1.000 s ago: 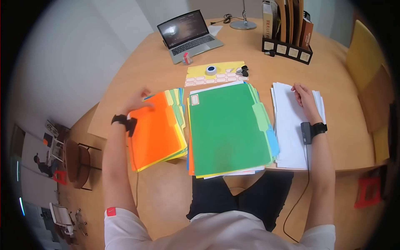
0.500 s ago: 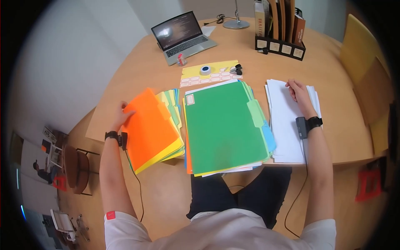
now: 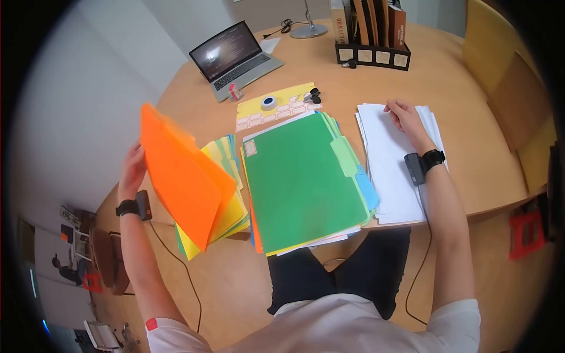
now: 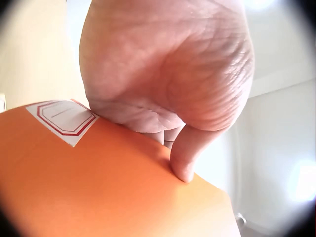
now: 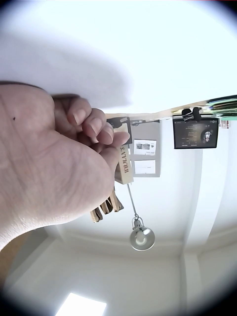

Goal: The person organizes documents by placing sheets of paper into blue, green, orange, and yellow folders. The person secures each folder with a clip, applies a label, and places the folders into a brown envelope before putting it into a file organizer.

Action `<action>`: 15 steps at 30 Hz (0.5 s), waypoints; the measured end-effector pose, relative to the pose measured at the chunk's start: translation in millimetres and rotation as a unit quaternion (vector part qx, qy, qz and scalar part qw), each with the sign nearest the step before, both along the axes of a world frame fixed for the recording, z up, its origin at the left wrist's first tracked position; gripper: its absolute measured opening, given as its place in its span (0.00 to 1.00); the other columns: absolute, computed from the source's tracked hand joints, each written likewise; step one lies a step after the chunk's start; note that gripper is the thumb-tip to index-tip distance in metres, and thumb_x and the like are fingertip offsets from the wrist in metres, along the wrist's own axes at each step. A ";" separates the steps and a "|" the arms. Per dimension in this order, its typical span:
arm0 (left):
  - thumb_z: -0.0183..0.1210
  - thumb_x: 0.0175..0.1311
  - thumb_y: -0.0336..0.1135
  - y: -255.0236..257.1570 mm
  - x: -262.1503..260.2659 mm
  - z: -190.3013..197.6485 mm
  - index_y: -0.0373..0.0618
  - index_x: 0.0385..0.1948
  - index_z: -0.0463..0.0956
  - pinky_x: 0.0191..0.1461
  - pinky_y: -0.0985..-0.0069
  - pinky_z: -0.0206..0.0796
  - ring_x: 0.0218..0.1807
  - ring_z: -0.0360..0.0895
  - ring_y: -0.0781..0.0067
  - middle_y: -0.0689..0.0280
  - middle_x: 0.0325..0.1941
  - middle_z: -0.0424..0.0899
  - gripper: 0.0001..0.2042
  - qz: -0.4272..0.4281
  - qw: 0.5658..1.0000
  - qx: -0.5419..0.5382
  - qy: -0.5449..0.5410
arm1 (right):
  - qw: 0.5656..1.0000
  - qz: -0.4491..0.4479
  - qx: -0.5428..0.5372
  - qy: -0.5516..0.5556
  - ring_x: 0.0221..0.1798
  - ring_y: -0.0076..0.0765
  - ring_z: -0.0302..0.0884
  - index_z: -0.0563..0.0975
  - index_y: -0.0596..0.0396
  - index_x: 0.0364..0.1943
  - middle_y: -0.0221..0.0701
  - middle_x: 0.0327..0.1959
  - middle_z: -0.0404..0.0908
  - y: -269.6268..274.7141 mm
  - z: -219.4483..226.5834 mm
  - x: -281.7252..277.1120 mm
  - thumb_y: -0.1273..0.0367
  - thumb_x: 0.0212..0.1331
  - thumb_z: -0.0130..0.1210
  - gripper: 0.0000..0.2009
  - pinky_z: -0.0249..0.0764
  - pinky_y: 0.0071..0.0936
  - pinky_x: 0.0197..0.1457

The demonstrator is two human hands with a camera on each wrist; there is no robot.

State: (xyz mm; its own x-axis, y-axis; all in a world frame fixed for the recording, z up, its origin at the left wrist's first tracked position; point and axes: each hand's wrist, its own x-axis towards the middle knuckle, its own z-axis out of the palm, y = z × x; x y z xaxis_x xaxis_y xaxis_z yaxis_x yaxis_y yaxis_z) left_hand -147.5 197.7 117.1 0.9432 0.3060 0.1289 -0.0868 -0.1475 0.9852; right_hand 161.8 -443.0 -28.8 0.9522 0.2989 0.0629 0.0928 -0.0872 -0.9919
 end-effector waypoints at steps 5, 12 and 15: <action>0.62 0.70 0.37 -45.8 71.6 -38.5 0.46 0.56 0.73 0.55 0.76 0.68 0.51 0.78 0.79 0.72 0.48 0.82 0.16 -0.067 0.996 -0.007 0.052 | 1.000 0.005 0.002 -0.001 0.21 0.10 0.56 0.79 0.49 0.32 0.14 0.19 0.64 -0.5 -1.2 1.1 0.56 0.75 0.51 0.16 0.49 0.15 0.23; 0.65 0.67 0.38 -188.3 164.6 -85.5 0.47 0.42 0.77 0.39 0.81 0.66 0.35 0.73 0.84 0.74 0.31 0.78 0.09 -0.138 0.966 0.187 0.115 | 1.000 0.008 0.014 -0.016 0.21 0.12 0.58 0.81 0.53 0.34 0.16 0.18 0.66 -1.8 -8.5 8.6 0.59 0.74 0.52 0.15 0.52 0.17 0.24; 0.66 0.65 0.36 -200.0 187.4 -103.2 0.45 0.36 0.78 0.36 0.81 0.65 0.32 0.72 0.84 0.74 0.29 0.77 0.07 -0.152 0.945 0.278 0.078 | 1.000 0.005 0.014 -0.016 0.21 0.12 0.58 0.81 0.54 0.34 0.16 0.18 0.66 -1.8 -7.9 6.3 0.60 0.74 0.52 0.15 0.53 0.18 0.25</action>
State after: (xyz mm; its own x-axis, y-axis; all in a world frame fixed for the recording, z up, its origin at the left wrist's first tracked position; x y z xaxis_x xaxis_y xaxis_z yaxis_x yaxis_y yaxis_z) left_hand 39.9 -2.3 13.9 0.9975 -0.0572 0.0417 -0.0686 -0.6375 0.7674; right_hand 168.1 -444.8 -36.7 0.9463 0.3066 0.1024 0.1262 -0.0588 -0.9903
